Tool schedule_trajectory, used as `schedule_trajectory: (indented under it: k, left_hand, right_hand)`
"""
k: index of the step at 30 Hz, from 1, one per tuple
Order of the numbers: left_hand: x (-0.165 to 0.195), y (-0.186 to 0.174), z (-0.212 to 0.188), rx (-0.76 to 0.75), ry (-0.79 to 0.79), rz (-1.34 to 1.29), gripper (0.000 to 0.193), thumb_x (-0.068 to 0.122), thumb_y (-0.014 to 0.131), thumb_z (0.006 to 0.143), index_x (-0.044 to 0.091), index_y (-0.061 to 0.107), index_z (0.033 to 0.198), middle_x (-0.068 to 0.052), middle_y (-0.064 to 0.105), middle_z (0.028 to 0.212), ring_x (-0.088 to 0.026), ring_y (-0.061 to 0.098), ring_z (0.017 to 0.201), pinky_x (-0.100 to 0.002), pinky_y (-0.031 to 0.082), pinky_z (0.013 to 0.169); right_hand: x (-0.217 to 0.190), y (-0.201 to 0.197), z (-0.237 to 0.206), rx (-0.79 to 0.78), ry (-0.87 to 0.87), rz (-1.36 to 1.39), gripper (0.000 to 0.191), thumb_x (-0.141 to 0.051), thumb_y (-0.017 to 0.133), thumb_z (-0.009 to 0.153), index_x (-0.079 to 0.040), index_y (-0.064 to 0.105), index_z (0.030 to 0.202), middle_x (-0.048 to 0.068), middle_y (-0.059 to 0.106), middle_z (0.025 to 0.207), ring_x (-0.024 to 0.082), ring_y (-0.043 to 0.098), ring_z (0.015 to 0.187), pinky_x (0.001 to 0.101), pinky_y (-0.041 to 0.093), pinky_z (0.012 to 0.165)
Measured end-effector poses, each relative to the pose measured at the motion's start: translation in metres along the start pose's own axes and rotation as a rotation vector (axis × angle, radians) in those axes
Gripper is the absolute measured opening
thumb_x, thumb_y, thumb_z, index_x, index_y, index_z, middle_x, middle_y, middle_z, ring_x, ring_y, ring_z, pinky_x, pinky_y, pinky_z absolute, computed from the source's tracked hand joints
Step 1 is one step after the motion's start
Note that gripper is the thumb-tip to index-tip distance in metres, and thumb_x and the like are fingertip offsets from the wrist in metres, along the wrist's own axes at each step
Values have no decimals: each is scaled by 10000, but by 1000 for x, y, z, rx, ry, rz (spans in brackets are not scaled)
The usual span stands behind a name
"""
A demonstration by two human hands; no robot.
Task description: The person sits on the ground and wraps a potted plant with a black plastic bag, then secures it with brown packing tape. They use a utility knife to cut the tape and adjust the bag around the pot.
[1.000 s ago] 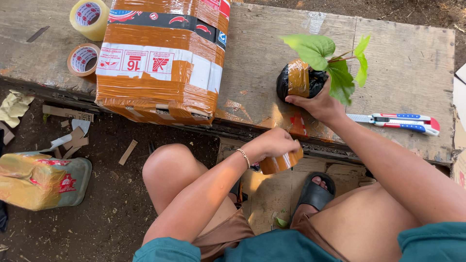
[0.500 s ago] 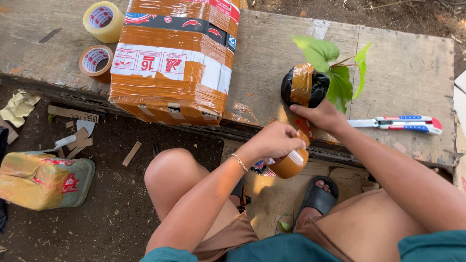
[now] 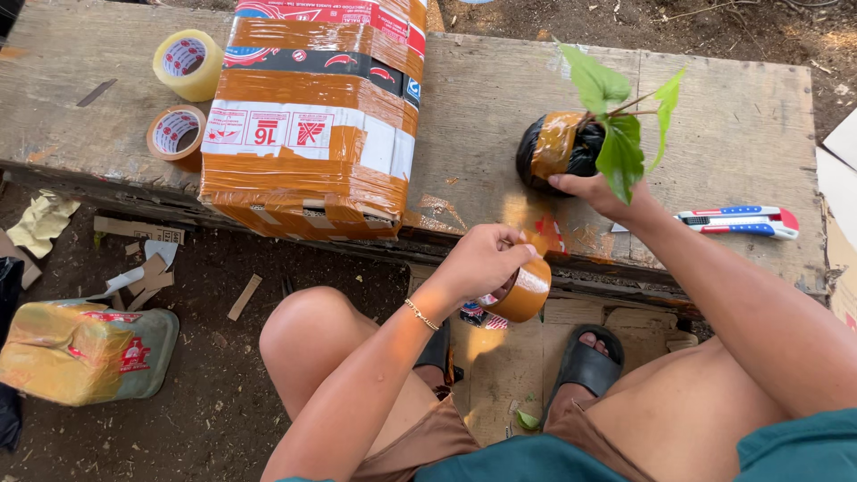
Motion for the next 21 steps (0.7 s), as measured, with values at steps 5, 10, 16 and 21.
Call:
schedule_trajectory:
  k: [5, 10, 16, 21]
  left_hand:
    - [15, -11, -2, 154, 195, -87, 298, 102, 730, 923, 17, 729, 1208, 6, 545, 764, -91, 583, 627, -256, 529, 526]
    - [5, -14, 5, 184, 142, -473, 262, 59, 716, 911, 18, 698, 1169, 36, 586, 836, -72, 643, 754, -313, 647, 618]
    - [-14, 7, 8, 202, 9, -586, 288, 41, 719, 898, 14, 687, 1182, 3, 597, 854, -107, 657, 764, -327, 648, 621]
    - [-22, 30, 11, 71, -50, -646, 297, 26, 707, 876, 0, 644, 1165, -29, 658, 916, -128, 669, 785, -373, 657, 675]
  right_hand:
    - [39, -18, -11, 66, 283, 0, 564, -339, 881, 852, 9, 673, 1244, 108, 707, 1213, 216, 652, 1111, 383, 518, 982]
    - [20, -18, -19, 67, 152, 81, 473, -295, 878, 905, 22, 649, 1170, 118, 671, 1105, 239, 623, 1018, 389, 525, 917]
    - [-29, -26, -31, 286, -118, -427, 923, -227, 900, 764, 93, 418, 1482, 265, 567, 1261, 418, 562, 1108, 474, 497, 956]
    - [13, -27, -33, 106, 251, -184, 816, -181, 812, 835, -40, 425, 1540, 259, 547, 1308, 389, 626, 1084, 438, 544, 919]
Point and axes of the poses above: each hand's wrist, its own z-axis towards the middle knuckle, its own y-axis out of the palm, x = y × z, the point moved 9 cm from there along z, towards the middle knuckle
